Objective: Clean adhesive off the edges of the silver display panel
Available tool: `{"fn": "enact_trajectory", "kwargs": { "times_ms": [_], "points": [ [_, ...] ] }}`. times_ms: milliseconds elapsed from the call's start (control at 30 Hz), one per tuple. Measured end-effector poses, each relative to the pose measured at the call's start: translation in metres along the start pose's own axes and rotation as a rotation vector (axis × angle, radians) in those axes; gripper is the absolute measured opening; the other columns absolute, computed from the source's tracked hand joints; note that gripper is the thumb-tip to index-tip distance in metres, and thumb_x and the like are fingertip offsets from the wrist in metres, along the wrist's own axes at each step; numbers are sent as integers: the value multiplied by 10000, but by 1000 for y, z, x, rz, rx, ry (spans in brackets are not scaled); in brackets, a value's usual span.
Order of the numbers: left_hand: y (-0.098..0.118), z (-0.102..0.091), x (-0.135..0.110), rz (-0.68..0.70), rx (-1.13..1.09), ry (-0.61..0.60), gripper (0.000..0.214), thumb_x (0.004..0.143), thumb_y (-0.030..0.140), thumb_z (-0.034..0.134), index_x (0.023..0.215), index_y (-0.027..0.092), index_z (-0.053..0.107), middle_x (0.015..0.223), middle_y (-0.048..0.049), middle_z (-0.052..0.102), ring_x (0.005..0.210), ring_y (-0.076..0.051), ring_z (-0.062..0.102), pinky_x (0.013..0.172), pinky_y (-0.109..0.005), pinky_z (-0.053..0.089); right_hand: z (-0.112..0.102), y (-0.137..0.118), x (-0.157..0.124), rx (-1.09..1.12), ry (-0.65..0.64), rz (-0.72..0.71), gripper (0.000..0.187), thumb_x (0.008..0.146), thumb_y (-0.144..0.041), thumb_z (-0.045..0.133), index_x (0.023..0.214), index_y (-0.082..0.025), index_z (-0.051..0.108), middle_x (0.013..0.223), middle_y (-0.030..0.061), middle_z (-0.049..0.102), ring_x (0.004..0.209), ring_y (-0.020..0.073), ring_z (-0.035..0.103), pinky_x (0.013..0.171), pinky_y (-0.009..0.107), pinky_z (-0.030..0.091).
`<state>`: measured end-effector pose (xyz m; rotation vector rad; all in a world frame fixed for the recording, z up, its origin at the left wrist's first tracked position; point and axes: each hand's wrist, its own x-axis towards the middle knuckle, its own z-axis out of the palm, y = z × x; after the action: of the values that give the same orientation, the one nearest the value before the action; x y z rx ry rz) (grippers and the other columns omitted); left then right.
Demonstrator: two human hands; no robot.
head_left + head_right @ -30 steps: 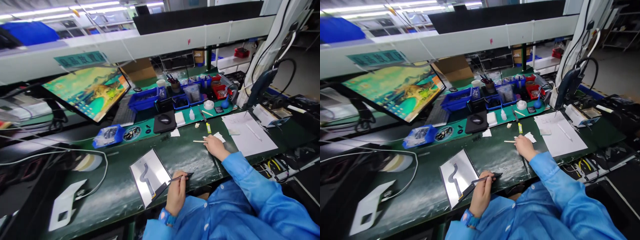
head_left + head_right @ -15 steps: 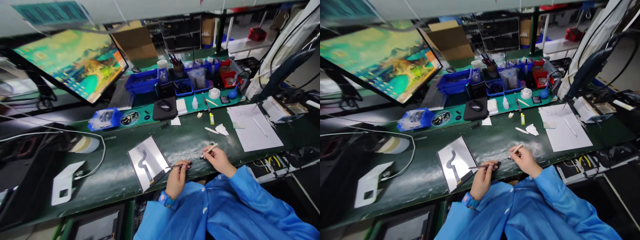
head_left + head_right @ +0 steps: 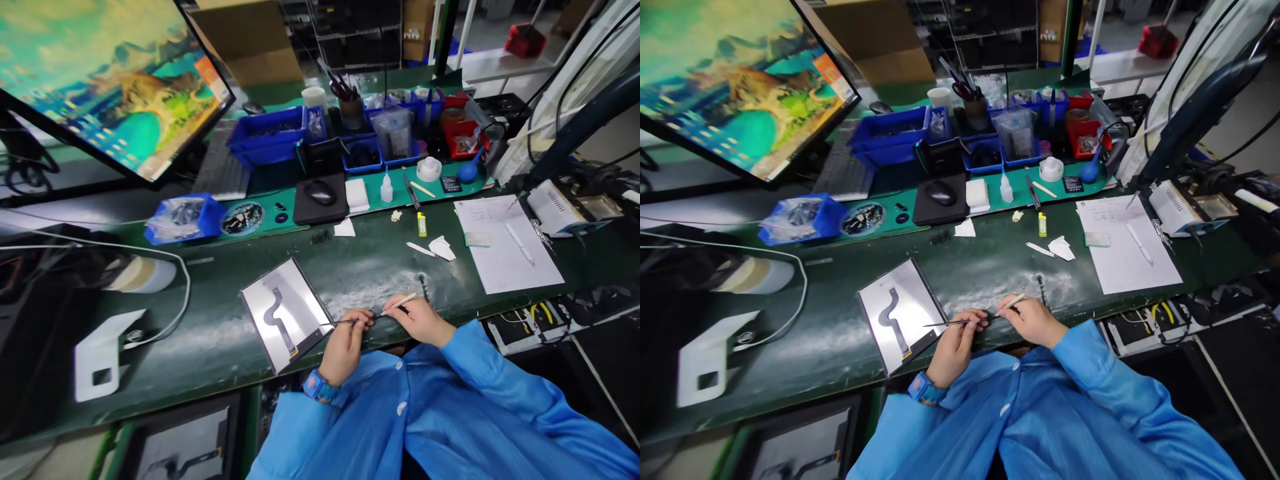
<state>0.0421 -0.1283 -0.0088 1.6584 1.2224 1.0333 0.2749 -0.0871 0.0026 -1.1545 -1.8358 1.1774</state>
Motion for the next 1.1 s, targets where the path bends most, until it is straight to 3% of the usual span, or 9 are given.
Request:
{"fn": "enact_trajectory", "kwargs": {
  "times_ms": [400, 800, 967, 1100],
  "points": [
    [3, 0, 3, -63, -18, -24, 223, 1119, 297, 381, 1068, 200, 575, 1139, -91, 687, 911, -143, 718, 805, -301, 597, -2, -6, -1, -68, -21, -65, 213, 1051, -281, 580, 1043, -243, 790, 1052, 62, 821, 1004, 237, 769, 953, 374, 589],
    [2, -2, 1, -57, -12, -47, 232, 1120, 289, 382, 1072, 202, 592, 1152, -89, 684, 967, -157, 701, 873, -324, 577, 7, -16, -5, -332, -67, -159, 293, 1099, -270, 481, 1068, -215, 767, 1030, 88, 807, 927, 246, 754, 880, 371, 599],
    [3, 0, 3, -86, -20, -39, 243, 1103, 308, 408, 1079, 199, 623, 1137, -92, 705, 928, -169, 710, 854, -337, 589, 8, -17, -6, -270, -67, -82, 260, 1071, -285, 516, 1038, -234, 770, 1035, 84, 807, 961, 249, 754, 933, 382, 590],
    [2, 3, 4, -136, -103, -6, 267, 1094, 363, 437, 1053, 199, 644, 1135, -95, 722, 912, -178, 722, 843, -348, 599, 5, -9, -6, -155, 16, 35, 233, 1047, -367, 569, 986, -237, 753, 996, 65, 808, 977, 241, 765, 946, 369, 599]
  ]
}}
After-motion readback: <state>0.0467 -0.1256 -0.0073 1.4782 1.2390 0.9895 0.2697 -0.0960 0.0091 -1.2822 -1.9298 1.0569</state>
